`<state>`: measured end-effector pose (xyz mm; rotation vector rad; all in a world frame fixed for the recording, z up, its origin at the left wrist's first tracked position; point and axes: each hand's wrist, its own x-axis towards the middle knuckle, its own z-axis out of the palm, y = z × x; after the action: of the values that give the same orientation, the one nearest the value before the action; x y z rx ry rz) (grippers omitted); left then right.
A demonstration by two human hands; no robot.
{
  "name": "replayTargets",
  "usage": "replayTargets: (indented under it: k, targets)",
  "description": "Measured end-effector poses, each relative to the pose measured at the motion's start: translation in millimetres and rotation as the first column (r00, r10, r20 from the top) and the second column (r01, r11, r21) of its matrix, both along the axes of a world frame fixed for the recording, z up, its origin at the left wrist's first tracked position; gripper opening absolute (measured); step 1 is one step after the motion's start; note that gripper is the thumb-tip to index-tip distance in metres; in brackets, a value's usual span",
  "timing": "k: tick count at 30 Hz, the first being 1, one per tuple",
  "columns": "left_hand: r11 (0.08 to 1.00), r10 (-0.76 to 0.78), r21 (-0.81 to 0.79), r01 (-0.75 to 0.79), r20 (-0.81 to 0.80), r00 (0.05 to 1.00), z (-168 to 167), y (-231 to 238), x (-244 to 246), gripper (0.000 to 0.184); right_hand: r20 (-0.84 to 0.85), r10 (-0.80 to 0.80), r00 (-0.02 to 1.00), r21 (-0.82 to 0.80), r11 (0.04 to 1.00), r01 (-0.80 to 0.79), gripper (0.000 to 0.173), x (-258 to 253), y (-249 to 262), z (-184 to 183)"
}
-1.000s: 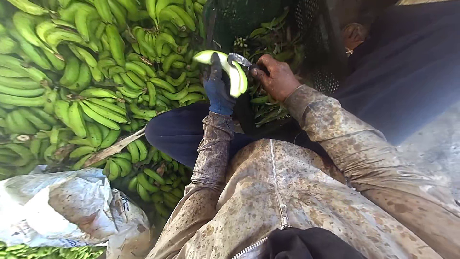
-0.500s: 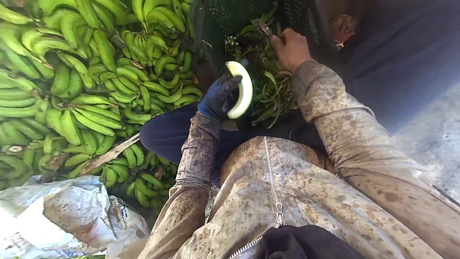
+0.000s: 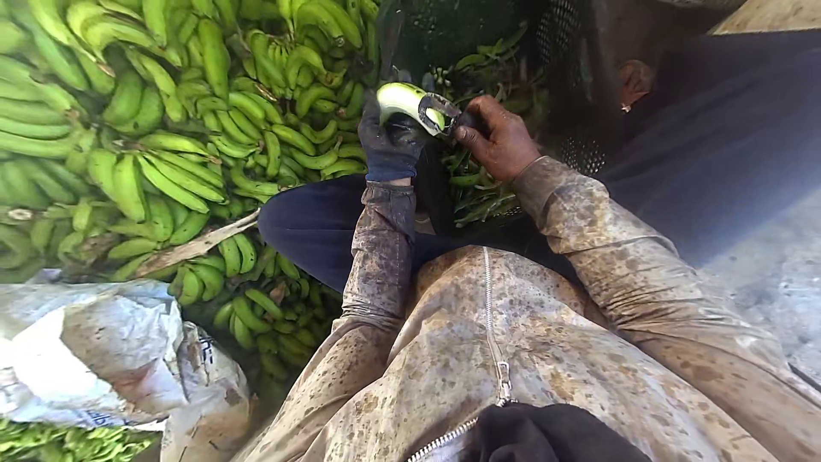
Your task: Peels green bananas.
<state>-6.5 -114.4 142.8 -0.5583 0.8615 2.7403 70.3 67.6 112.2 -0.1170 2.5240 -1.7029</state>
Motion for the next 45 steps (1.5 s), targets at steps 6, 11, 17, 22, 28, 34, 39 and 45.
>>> replayTargets:
  k: [6,11,17,22,28,34,39,45]
  targets:
    - [0.933,-0.332,-0.198,0.3,-0.154,0.931,9.7,-18.7,-5.6,0.046,-0.095,0.042,0.995,-0.027,0.999,-0.045,0.042,8.1,4.4,3.2]
    - [0.927,-0.087,-0.368,0.069,-0.033,0.996,7.0,2.2,11.4,0.04,-0.079,-0.035,0.996,-0.07,0.997,0.029,0.037,2.9,-2.0,2.5]
    - [0.862,-0.413,-0.349,0.367,-0.065,0.909,-1.4,1.6,19.3,0.043,-0.034,-0.037,0.999,0.022,0.999,0.038,0.037,-0.7,5.3,4.6]
    - [0.777,-0.151,-0.619,0.118,-0.001,0.989,-11.3,23.2,32.0,0.029,0.011,0.007,1.0,0.239,0.971,-0.009,0.048,1.0,-4.5,6.5]
    - [0.296,-0.627,-0.948,0.12,-0.098,0.773,-12.8,16.2,48.8,0.047,0.272,-0.145,0.951,0.285,0.957,0.064,0.052,-21.5,32.4,29.2]
    - [0.683,-0.569,-0.604,0.409,-0.09,0.817,0.4,-0.8,43.7,0.043,0.207,-0.235,0.95,0.257,0.95,0.18,0.052,-12.2,48.4,28.0]
    - [0.938,-0.347,-0.015,0.347,0.035,0.937,-8.3,-21.8,7.2,0.054,-0.1,0.124,0.987,0.153,0.982,-0.108,0.041,18.3,16.0,10.5]
    - [0.883,-0.37,-0.286,0.372,0.064,0.927,-2.8,-3.3,26.1,0.042,-0.083,0.15,0.985,0.23,0.965,-0.128,0.046,12.6,2.9,2.5]
